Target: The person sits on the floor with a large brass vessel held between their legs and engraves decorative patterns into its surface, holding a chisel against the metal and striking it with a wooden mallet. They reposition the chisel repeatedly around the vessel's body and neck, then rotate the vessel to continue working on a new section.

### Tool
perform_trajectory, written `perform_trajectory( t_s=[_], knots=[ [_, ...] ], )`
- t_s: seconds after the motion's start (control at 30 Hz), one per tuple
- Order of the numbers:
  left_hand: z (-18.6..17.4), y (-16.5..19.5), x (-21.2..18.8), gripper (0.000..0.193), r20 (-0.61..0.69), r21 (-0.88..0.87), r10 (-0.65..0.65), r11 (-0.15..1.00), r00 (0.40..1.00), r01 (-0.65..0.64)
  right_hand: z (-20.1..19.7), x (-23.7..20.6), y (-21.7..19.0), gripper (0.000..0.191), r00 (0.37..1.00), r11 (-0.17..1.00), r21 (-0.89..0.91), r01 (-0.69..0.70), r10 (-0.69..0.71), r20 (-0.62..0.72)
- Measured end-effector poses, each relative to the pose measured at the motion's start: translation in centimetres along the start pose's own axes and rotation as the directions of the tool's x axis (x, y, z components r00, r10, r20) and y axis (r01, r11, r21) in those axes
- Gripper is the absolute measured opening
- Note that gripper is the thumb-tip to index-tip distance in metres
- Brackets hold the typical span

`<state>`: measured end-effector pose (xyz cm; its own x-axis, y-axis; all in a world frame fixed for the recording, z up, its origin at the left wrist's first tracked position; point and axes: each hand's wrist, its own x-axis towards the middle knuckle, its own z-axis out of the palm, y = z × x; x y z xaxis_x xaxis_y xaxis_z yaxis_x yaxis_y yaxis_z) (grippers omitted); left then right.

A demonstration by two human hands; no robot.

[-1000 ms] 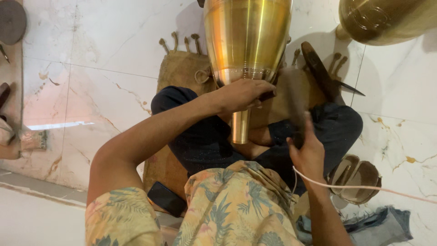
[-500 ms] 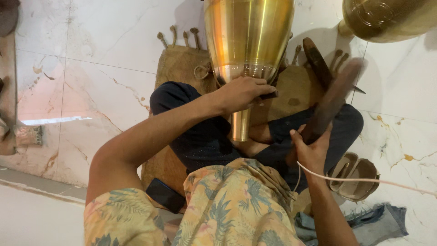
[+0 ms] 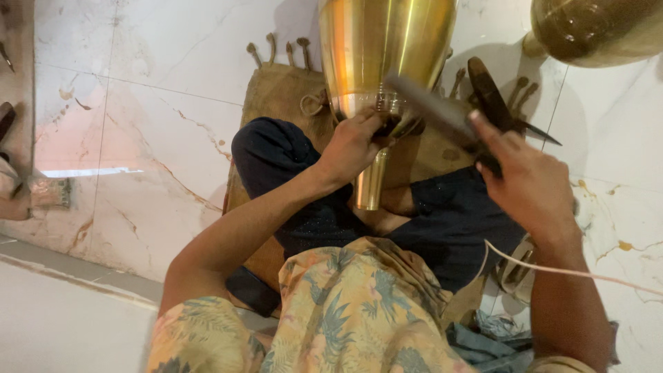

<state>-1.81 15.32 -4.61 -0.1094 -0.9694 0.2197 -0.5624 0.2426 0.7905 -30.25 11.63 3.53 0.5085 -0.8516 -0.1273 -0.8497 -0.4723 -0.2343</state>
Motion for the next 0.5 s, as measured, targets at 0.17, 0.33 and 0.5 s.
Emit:
perform_trajectory(
  t_s=[0.17,0.33,0.5],
  knots=[
    [-0.6,0.3,0.5,0.030,0.049,0.001,-0.025,1.000,0.998,0.025,0.6,-0.5,0.2,0.077,0.997,0.991,0.114,-0.071,0.071,0.009],
    [-0.8,-0.1,2.7,0.048,0.303,-0.148,0.237,0.969,0.923,-0.200,4.8,-2.1,-0.2,0.089,0.970,0.901,0.423,-0.099,0.183,-0.162],
    [-0.6,-0.7,4.8,0.050,0.543,0.004,0.212,0.967,0.812,-0.255,8.7,-4.0,-0.9,0.091,0.963,0.954,0.216,-0.206,0.236,-0.128]
  ],
)
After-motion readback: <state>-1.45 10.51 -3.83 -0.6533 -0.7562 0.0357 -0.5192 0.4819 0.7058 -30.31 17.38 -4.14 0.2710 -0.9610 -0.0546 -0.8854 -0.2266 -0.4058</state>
